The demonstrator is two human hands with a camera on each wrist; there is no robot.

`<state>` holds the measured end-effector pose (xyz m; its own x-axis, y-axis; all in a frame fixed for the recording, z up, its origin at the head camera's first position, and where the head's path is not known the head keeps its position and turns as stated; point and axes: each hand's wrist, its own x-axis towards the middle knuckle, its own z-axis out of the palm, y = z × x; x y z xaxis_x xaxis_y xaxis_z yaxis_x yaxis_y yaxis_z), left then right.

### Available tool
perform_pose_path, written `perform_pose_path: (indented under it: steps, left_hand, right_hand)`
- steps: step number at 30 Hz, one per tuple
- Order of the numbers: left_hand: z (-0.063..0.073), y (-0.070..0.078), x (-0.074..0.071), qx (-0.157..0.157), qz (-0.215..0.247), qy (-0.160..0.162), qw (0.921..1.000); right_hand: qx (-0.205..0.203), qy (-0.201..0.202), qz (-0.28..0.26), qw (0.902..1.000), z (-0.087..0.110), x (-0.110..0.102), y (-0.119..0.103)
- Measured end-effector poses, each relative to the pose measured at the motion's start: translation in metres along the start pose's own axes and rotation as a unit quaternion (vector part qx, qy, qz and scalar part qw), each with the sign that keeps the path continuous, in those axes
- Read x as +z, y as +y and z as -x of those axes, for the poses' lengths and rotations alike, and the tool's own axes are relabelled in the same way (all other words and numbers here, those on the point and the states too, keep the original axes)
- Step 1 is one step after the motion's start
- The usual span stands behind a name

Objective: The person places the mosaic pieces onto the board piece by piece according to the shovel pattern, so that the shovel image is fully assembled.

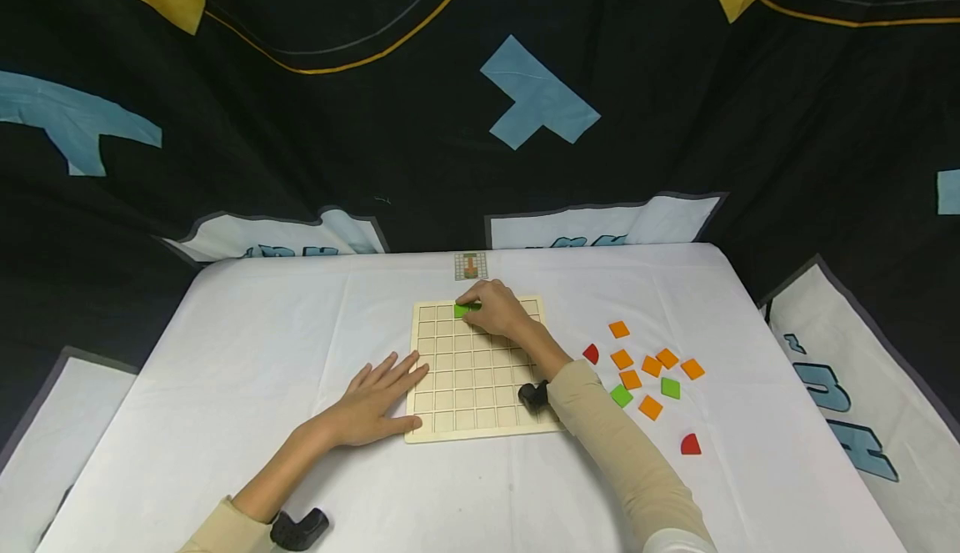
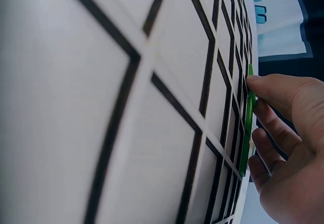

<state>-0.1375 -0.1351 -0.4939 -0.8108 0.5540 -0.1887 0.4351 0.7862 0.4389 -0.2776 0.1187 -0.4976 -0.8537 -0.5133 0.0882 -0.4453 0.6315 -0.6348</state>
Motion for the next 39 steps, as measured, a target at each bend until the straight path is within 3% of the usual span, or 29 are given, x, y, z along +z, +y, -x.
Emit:
perform_pose_path:
  steps: [19,31,39]
  left_hand:
    - [0.000,0.001,-0.001,0.000,0.003,-0.005,1.0000]
    - [0.000,0.001,-0.003,0.009,0.005,-0.002,0.9999]
    - [0.001,0.002,-0.001,0.005,0.009,0.000,0.9999]
  right_hand:
    - [0.013,0.007,-0.013,0.9998,0.005,-0.006,0.003]
    - [0.006,0.043,-0.053,0.9976,0.034,-0.044,0.002]
    - [0.050,0.078,-0.044,0.9947,0.065,-0.074,0.015]
